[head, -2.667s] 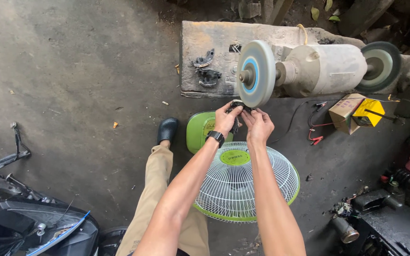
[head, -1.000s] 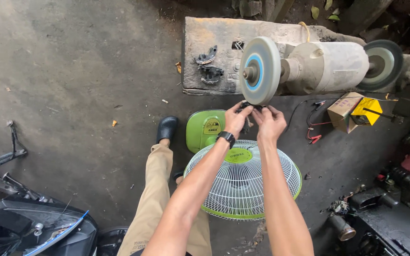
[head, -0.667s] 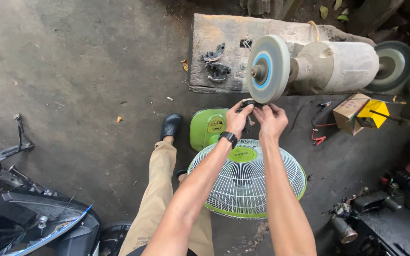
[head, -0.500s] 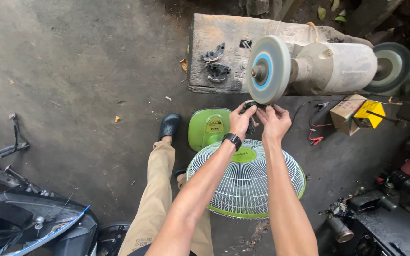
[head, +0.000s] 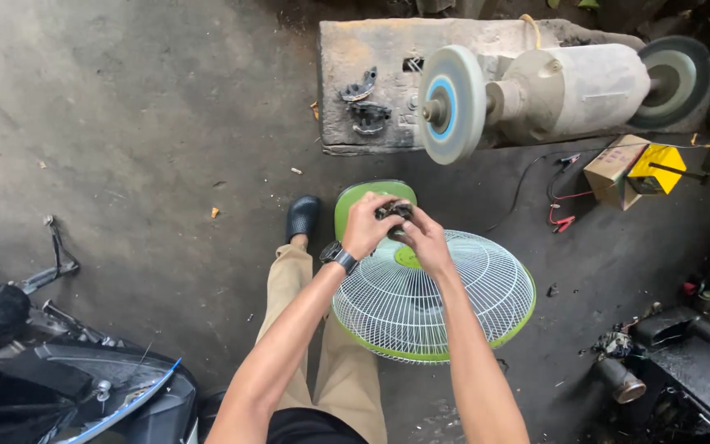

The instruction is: The person moves a green fan to the floor, plugs it into a power strip, and then uses a bench grinder to smooth several small metal parts. They hold each part against the spinning wheel, rotate it to grind different edges, and place finished pieces on a wooden block beside the grinder.

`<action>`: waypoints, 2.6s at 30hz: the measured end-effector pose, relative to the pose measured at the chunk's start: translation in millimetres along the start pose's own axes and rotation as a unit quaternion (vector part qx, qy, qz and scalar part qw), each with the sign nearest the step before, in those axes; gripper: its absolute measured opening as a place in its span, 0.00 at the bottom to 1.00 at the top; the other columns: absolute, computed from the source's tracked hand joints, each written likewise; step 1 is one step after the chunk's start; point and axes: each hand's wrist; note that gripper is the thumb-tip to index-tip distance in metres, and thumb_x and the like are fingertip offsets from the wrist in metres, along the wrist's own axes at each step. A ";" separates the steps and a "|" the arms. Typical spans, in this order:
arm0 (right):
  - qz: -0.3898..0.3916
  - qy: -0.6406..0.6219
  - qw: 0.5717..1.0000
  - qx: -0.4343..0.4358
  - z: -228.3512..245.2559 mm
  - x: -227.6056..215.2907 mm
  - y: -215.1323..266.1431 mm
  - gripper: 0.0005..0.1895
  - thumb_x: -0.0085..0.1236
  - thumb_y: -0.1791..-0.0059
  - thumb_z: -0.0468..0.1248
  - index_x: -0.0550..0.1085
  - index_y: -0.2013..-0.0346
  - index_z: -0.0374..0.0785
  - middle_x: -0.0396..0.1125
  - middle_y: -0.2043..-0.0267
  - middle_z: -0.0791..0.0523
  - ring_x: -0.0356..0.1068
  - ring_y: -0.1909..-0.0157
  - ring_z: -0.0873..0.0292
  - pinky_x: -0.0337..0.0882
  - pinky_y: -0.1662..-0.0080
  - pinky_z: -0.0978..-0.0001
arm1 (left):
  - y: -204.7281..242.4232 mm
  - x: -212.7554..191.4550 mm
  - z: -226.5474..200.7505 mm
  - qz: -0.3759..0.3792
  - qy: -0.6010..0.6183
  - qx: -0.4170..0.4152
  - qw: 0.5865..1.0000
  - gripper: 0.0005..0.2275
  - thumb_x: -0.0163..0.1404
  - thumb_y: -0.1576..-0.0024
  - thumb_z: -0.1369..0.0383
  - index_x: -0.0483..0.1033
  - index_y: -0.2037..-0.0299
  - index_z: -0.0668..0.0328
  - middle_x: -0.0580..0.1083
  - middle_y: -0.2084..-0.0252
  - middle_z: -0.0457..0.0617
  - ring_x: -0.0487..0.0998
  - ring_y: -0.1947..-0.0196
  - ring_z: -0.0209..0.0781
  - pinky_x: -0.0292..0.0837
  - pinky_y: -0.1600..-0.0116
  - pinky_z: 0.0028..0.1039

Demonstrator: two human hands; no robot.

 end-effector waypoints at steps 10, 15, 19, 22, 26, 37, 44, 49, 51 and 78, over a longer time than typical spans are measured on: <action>-0.067 -0.104 0.992 -0.019 10.0 -19.5 -2.3 0.20 0.53 0.47 0.29 0.68 0.40 0.32 0.69 0.47 0.50 0.74 0.48 0.52 0.79 0.46 0.52 | -14.5 15.1 -7.1 0.079 -0.027 0.024 0.996 0.15 0.60 0.51 0.72 0.82 0.52 0.60 0.79 0.58 0.55 0.81 0.58 0.51 0.76 0.51 0.36; -0.146 -0.221 0.962 -0.067 -6.1 -32.0 -35.8 0.11 0.54 0.45 0.31 0.71 0.49 0.30 0.73 0.50 0.50 0.75 0.49 0.52 0.78 0.46 0.58 | -24.7 25.6 -9.5 -0.006 0.091 -0.088 0.992 0.18 0.61 0.47 0.68 0.78 0.48 0.69 0.80 0.58 0.56 0.80 0.67 0.41 0.75 0.63 0.32; -0.140 -0.232 0.959 -0.081 -8.6 -31.8 -57.6 0.12 0.55 0.44 0.32 0.72 0.48 0.28 0.72 0.50 0.49 0.74 0.51 0.53 0.76 0.47 0.59 | -36.2 49.7 10.7 -0.011 0.106 -0.210 0.972 0.16 0.61 0.47 0.66 0.81 0.52 0.68 0.80 0.69 0.55 0.76 0.82 0.35 0.71 0.77 0.28; -0.141 -0.221 0.962 -0.076 0.5 -28.0 -60.7 0.11 0.55 0.45 0.30 0.72 0.49 0.28 0.72 0.49 0.49 0.74 0.49 0.52 0.74 0.44 0.60 | -44.5 56.5 11.8 -0.068 0.117 -0.199 0.971 0.13 0.60 0.44 0.66 0.82 0.55 0.69 0.79 0.73 0.53 0.75 0.83 0.33 0.70 0.78 0.26; -0.114 -0.249 0.957 -0.092 6.7 -25.7 -64.9 0.12 0.53 0.46 0.28 0.70 0.48 0.26 0.71 0.48 0.47 0.72 0.46 0.51 0.72 0.39 0.56 | -53.4 54.3 3.6 -0.061 0.164 -0.210 0.962 0.13 0.58 0.45 0.67 0.80 0.55 0.70 0.78 0.73 0.50 0.76 0.83 0.33 0.71 0.80 0.26; -0.123 -0.215 0.966 -0.073 12.3 -26.8 -92.0 0.11 0.53 0.44 0.29 0.69 0.48 0.27 0.71 0.50 0.48 0.73 0.50 0.50 0.67 0.57 0.61 | -68.4 77.1 20.2 -0.157 0.305 -0.263 0.902 0.12 0.59 0.44 0.67 0.78 0.56 0.68 0.77 0.65 0.50 0.76 0.74 0.34 0.77 0.75 0.27; -0.148 -0.200 0.962 -0.109 20.0 -30.6 -86.8 0.11 0.52 0.46 0.27 0.69 0.50 0.24 0.71 0.51 0.46 0.74 0.51 0.50 0.76 0.45 0.59 | -72.0 90.2 25.7 -0.157 0.348 -0.270 0.884 0.10 0.59 0.44 0.69 0.79 0.59 0.69 0.78 0.66 0.51 0.77 0.75 0.35 0.79 0.75 0.29; -0.163 -0.203 0.957 -0.128 22.1 -29.9 -81.5 0.11 0.53 0.46 0.26 0.69 0.50 0.24 0.71 0.52 0.47 0.74 0.50 0.51 0.75 0.43 0.59 | -72.5 90.5 19.7 -0.150 0.354 -0.269 0.883 0.09 0.59 0.44 0.69 0.80 0.59 0.69 0.78 0.66 0.52 0.77 0.76 0.35 0.79 0.76 0.29; -0.181 -0.203 0.954 -0.128 19.2 -33.7 -82.2 0.11 0.53 0.46 0.27 0.69 0.49 0.25 0.71 0.52 0.48 0.74 0.51 0.52 0.75 0.43 0.60 | -73.5 93.7 20.8 -0.145 0.362 -0.281 0.877 0.09 0.60 0.44 0.70 0.79 0.60 0.69 0.78 0.67 0.54 0.76 0.78 0.36 0.79 0.76 0.30; -0.144 -0.158 0.972 -0.102 23.3 -39.4 -90.3 0.12 0.50 0.45 0.26 0.70 0.47 0.23 0.71 0.49 0.48 0.72 0.49 0.54 0.73 0.44 0.63 | -61.4 94.9 19.8 -0.175 0.358 -0.260 0.879 0.09 0.60 0.45 0.70 0.79 0.61 0.69 0.76 0.71 0.48 0.74 0.79 0.32 0.77 0.77 0.27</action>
Point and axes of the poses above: each hand's wrist, its own y-axis away from the middle knuckle, its own x-axis out of the palm, z = x × y
